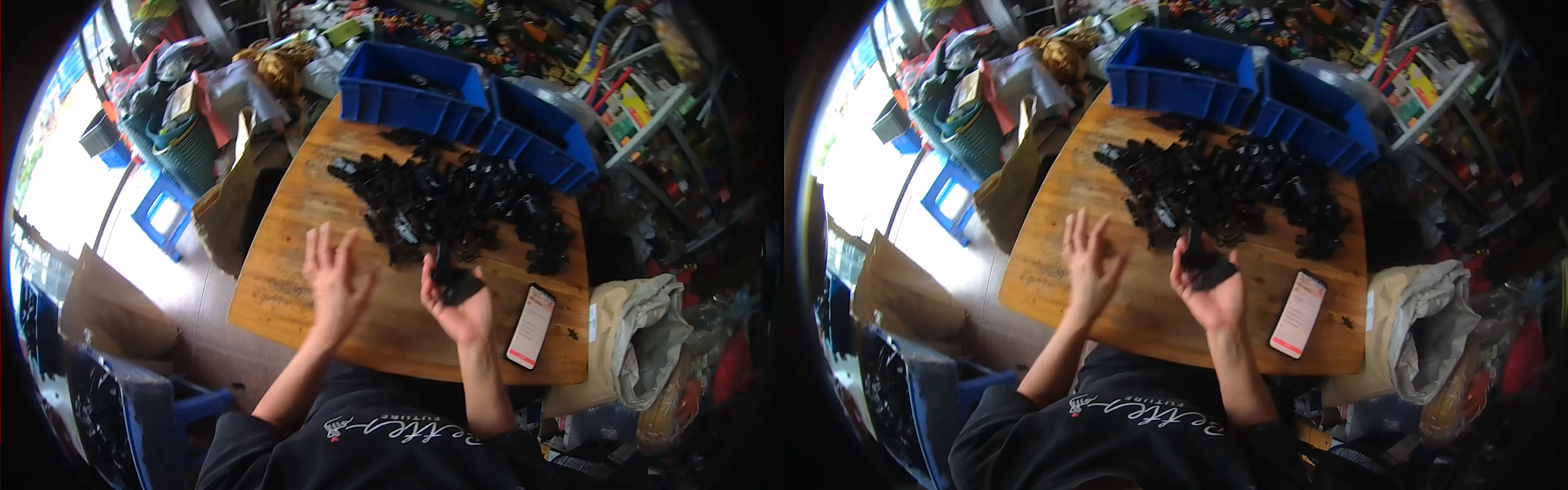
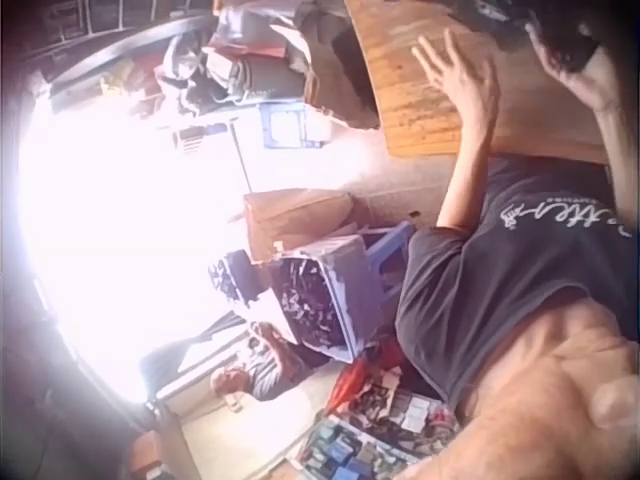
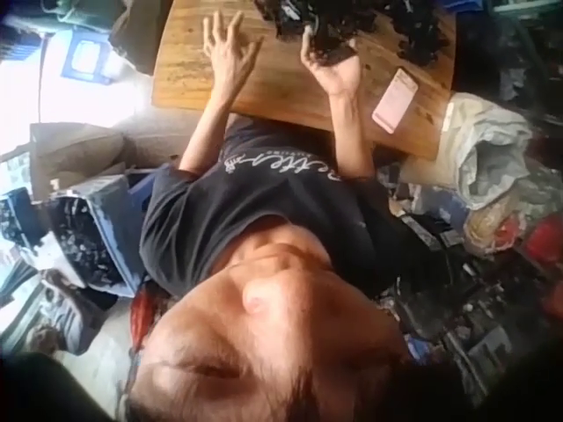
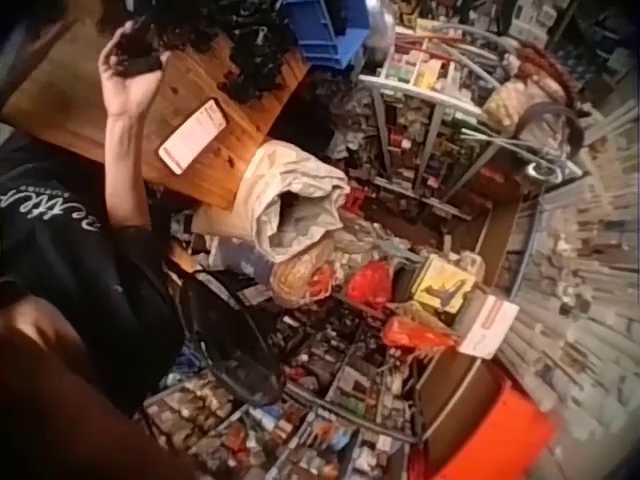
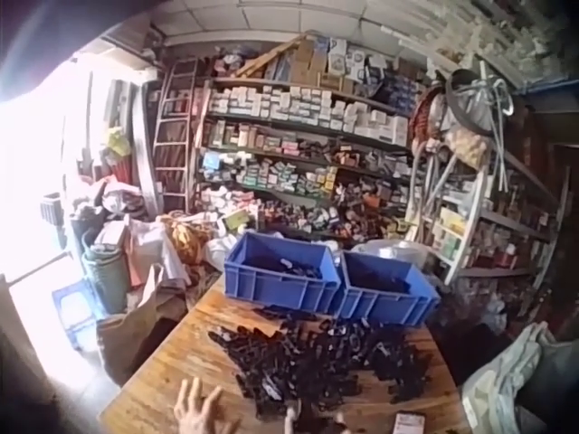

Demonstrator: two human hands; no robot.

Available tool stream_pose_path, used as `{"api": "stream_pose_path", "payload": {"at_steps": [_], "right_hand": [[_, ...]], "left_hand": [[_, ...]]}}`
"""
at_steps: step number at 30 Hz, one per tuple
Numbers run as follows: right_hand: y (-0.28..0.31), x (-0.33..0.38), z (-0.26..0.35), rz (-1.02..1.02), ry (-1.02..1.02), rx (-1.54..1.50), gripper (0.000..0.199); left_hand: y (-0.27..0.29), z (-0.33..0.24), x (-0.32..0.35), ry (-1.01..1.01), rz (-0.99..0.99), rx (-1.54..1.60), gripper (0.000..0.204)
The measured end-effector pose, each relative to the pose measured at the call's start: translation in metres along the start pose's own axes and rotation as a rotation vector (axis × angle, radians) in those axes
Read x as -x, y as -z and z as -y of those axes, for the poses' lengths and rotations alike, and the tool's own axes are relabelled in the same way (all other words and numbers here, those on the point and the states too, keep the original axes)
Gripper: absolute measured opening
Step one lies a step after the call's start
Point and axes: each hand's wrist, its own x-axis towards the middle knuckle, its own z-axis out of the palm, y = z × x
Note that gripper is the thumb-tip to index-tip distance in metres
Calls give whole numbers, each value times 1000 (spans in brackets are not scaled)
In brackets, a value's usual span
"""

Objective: Assembling small black plastic mechanical components by hand at a workbench.

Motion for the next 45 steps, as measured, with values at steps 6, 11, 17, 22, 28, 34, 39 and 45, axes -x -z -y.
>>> {"api": "stream_pose_path", "payload": {"at_steps": [6, 11, 17, 22, 28, 34, 39, 45], "right_hand": [[-160, -72, 204, 496, 332, 448, 35], [-229, -73, 219, -12, 737, 530, 61], [-93, -17, 61, 42, 928, 2082, 14], [10, 4, 54, -292, 1102, 2465, 16], [-4, -7, 59, -434, 1145, 2503, 15], [6, -3, 65, -457, 939, 2676, 11], [-3, 14, 44, -359, 873, 2285, 10], [-15, 29, 24, -132, 1090, 2155, 11]], "left_hand": [[-12, 0, 7, -59, 390, 262, 54], [-10, 0, -28, -132, 343, 60, 39], [-20, 25, -58, -245, 411, -166, 43], [-35, 35, -55, -319, 388, -135, 36], [-32, 37, -50, -343, 268, -89, 25], [-1, 29, -48, -39, 406, 215, 25], [12, 21, -25, 496, 538, 1239, 27], [0, 6, -9, 681, 563, 1478, 25]]}}
